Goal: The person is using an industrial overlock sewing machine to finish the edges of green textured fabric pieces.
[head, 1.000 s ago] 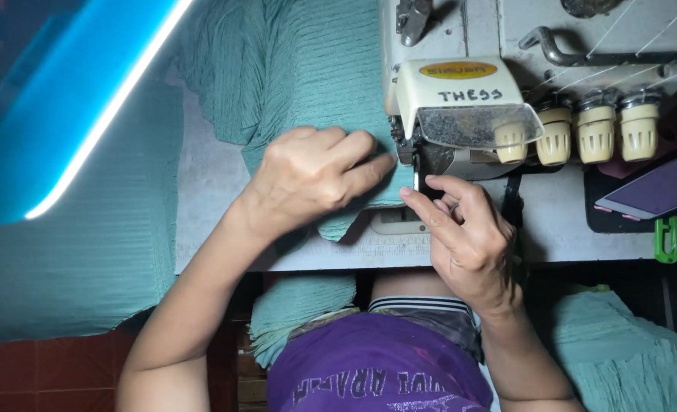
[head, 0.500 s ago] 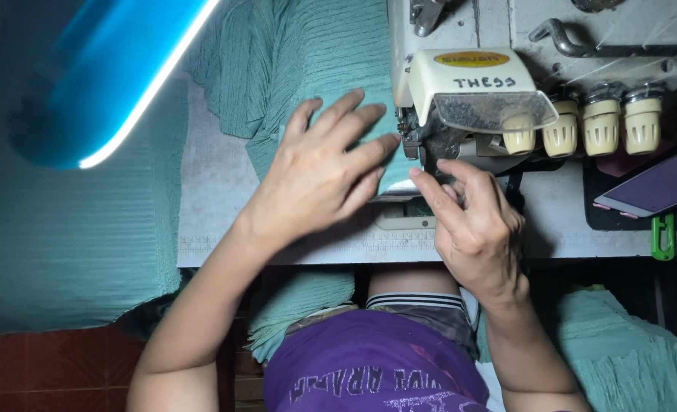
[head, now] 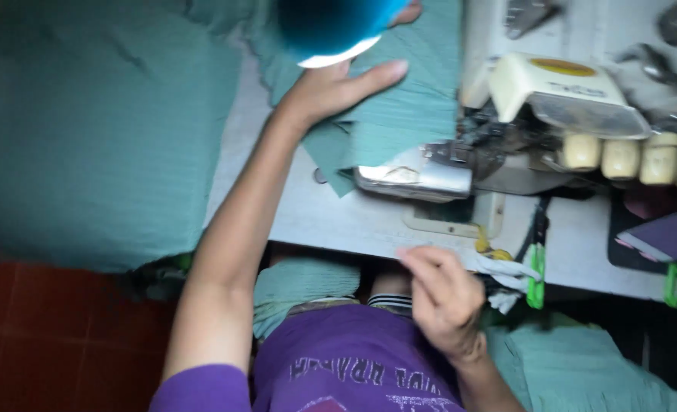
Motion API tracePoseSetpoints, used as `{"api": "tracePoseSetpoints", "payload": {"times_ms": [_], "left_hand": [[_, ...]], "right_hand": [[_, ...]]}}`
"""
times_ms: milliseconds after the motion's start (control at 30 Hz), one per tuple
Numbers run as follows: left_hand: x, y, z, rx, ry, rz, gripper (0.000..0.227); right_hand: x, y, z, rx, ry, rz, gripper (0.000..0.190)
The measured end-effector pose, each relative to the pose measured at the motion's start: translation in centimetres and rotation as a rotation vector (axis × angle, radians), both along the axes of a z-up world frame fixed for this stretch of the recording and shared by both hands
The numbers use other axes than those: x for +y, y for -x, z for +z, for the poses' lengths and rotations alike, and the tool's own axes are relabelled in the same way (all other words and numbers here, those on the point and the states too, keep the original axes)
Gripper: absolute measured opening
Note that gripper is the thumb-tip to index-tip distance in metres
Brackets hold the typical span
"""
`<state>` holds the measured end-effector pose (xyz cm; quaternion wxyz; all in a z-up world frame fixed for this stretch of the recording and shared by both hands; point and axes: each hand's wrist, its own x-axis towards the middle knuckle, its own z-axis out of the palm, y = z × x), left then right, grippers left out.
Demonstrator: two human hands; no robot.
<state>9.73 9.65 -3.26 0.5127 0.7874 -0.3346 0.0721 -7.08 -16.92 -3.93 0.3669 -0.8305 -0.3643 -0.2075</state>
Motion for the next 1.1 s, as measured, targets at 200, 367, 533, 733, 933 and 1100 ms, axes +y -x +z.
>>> {"api": "tracePoseSetpoints", "payload": {"times_ms": [200, 367, 533, 733, 933, 1100], "left_hand": [[4.0, 14.6, 6.1, -0.433, -0.375, 0.728, 0.012], [10.6, 26.2, 0.3, -0.044, -0.927, 1.116, 0.048], [14.5, 26.6, -1.7, 0.022, -0.455, 1.002, 0.022], [15.6, 25.5, 0.6, 0.098, -0.337, 1.055, 0.023], [14.0, 24.7, 3.3, -0.287, -0.879, 1.126, 0.029], [14.9, 26.6, 5.8, -0.389, -1.415, 1.101, 0.047]], "right_hand": [[2.2, 2.9, -1.2, 0.358, -0.046, 0.330, 0.032], [3.6, 1.8, -0.4, 0.330, -0.032, 0.449, 0.028], [6.5, 0.6, 1.9, 0.297, -0.036, 0.501, 0.028], [15.0, -2.7, 4.9, 0.083, -0.146, 0.526, 0.029], [27.4, -7.1, 2.9, -0.126, -0.045, 0.548, 0.039], [28.7, -9.7, 1.6, -0.183, -0.065, 0.442, 0.021]]}}
